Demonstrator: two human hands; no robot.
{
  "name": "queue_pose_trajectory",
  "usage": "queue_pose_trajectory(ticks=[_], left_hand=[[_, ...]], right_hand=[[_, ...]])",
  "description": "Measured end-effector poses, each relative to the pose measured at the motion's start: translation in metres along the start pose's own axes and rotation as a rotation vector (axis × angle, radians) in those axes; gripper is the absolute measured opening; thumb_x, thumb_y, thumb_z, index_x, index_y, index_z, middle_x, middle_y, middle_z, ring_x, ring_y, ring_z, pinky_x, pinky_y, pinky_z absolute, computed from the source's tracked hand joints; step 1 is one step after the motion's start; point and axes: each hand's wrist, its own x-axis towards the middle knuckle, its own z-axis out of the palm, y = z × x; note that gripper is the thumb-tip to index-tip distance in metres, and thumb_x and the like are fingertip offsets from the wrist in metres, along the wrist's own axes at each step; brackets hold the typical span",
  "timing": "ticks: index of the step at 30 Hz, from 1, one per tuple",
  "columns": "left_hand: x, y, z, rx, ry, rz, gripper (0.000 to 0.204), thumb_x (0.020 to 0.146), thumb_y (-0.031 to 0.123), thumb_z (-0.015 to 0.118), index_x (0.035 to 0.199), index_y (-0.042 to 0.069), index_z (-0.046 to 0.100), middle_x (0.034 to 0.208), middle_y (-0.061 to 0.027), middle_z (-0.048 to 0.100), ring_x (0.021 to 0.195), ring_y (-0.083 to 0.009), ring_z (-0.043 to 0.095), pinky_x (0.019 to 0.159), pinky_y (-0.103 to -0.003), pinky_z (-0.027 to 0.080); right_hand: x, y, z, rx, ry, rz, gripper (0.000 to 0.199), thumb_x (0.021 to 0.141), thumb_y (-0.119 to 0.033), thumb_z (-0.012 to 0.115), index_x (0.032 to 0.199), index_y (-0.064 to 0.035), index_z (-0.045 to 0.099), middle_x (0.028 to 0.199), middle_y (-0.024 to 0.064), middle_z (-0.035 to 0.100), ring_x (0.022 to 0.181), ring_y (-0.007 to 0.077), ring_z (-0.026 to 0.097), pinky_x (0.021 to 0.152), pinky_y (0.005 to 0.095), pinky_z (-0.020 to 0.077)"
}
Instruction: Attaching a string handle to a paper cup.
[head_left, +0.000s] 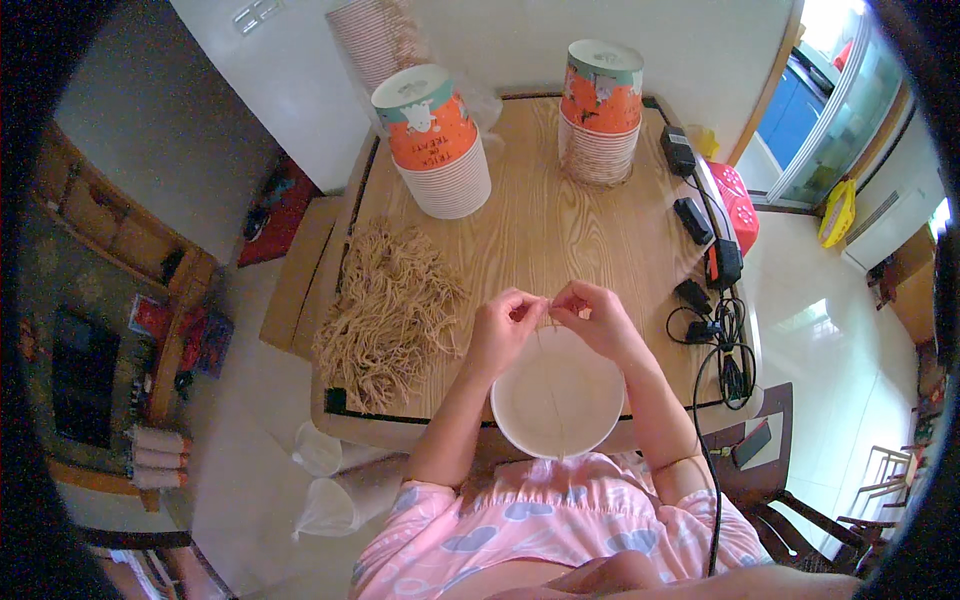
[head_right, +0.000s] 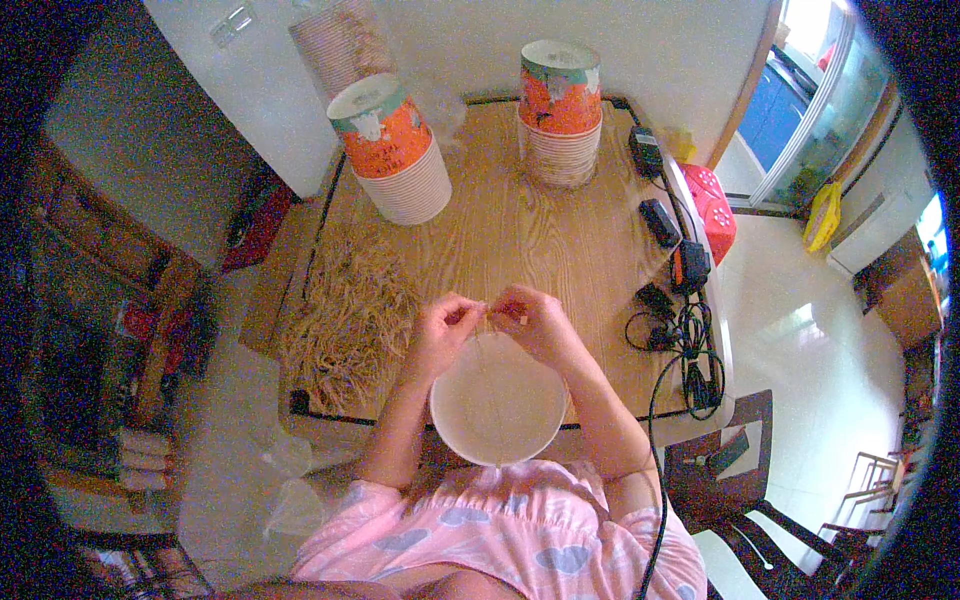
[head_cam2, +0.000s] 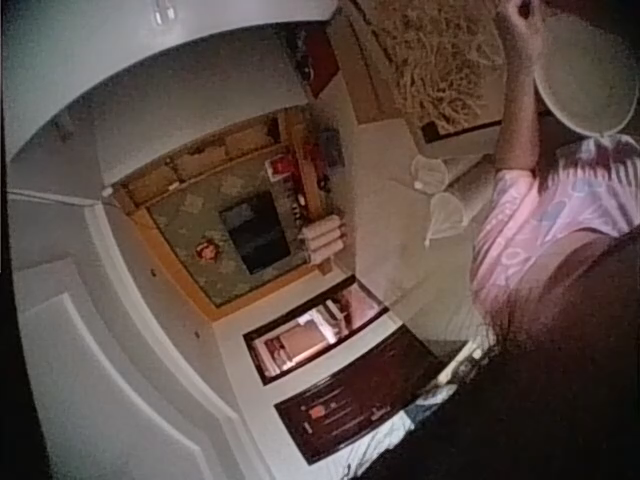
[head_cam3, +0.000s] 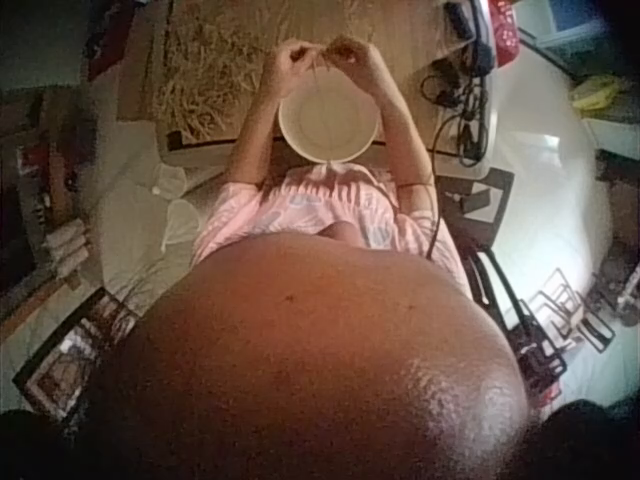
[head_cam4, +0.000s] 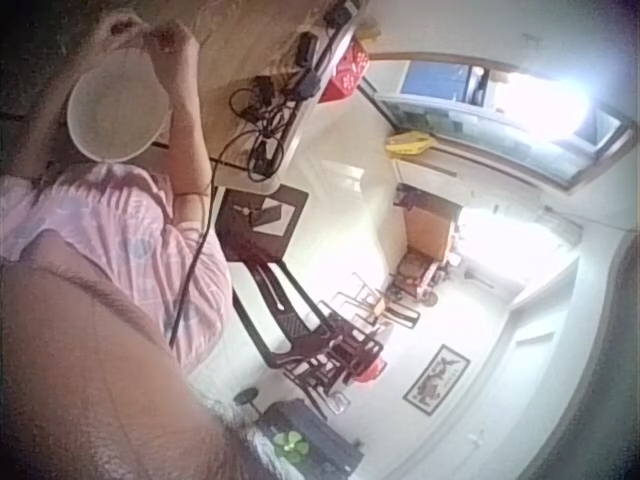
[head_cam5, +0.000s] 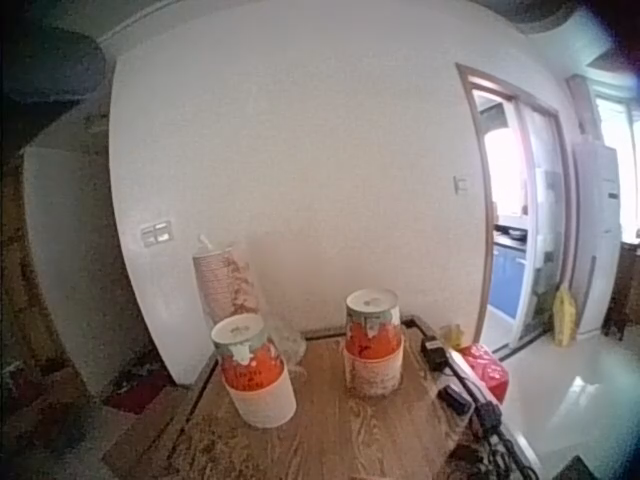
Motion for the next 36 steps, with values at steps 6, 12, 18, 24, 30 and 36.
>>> queue_pose_trajectory(ticks=[6, 12, 18, 24, 30, 36], left_hand=[[0.004, -0.006, 0.0, 0.11, 0.012, 0.103, 0.01, 0.081, 0.009, 0.063, 0.08, -0.001, 0.065, 0.073, -0.0045, 0.062, 0.067, -0.0111, 0.057, 0.062, -0.025, 0.046], [0.005, -0.006, 0.0, 0.109, -0.007, 0.08, 0.009, 0.08, 0.008, 0.064, 0.08, -0.001, 0.065, 0.073, -0.0047, 0.063, 0.066, -0.0111, 0.058, 0.06, -0.025, 0.046], [0.005, -0.007, 0.001, 0.062, -0.01, 0.115, 0.012, 0.08, 0.01, 0.064, 0.08, -0.002, 0.065, 0.075, -0.0078, 0.064, 0.065, -0.012, 0.06, 0.058, -0.025, 0.047], [0.009, -0.015, 0.002, 0.085, -0.041, 0.027, 0.01, 0.081, 0.01, 0.064, 0.081, 0.001, 0.064, 0.073, -0.0025, 0.064, 0.064, -0.0088, 0.058, 0.059, -0.024, 0.047], [0.009, -0.013, 0.003, -0.006, -0.036, -0.035, 0.01, 0.08, 0.009, 0.064, 0.079, -0.001, 0.064, 0.07, -0.0045, 0.064, 0.063, -0.0087, 0.06, 0.058, -0.024, 0.048], [0.01, -0.014, 0.003, -0.008, 0.014, -0.016, 0.009, 0.08, 0.01, 0.065, 0.08, 0.001, 0.065, 0.069, -0.0015, 0.064, 0.06, -0.007, 0.057, 0.057, -0.023, 0.047]], right_hand=[[-0.001, 0.0, -0.002, 0.121, 0.024, 0.12, 0.007, 0.08, -0.006, 0.063, 0.083, 0.0001, 0.061, 0.075, 0.0015, 0.06, 0.073, 0.0086, 0.055, 0.066, 0.0244, 0.0456], [-0.001, 0.007, -0.001, 0.098, -0.003, 0.074, 0.008, 0.08, -0.005, 0.062, 0.084, 0.0013, 0.061, 0.076, 0.0023, 0.061, 0.073, 0.0088, 0.056, 0.068, 0.0243, 0.0465], [0.0, 0.006, -0.001, 0.043, -0.005, 0.018, 0.011, 0.08, -0.009, 0.063, 0.087, 0.0, 0.064, 0.077, 0.006, 0.065, 0.073, 0.0136, 0.06, 0.067, 0.0288, 0.049], [-0.006, -0.015, -0.003, -0.078, -0.021, -0.007, 0.012, 0.078, -0.007, 0.063, 0.088, -0.0003, 0.062, 0.077, 0.0076, 0.063, 0.073, 0.0143, 0.058, 0.067, 0.0274, 0.0469], [-0.04, -0.038, 0.004, -0.617, 0.012, -0.29, 0.028, 0.076, -0.015, 0.064, 0.103, -0.009, 0.062, 0.106, 0.0094, 0.055, 0.099, 0.0277, 0.051, 0.085, 0.0407, 0.0401], [-0.055, -0.039, 0.011, -0.858, -0.008, -0.223, 0.047, 0.078, -0.024, 0.062, 0.121, -0.0082, 0.051, 0.122, 0.0114, 0.049, 0.112, 0.0277, 0.044, 0.095, 0.0404, 0.0336]])
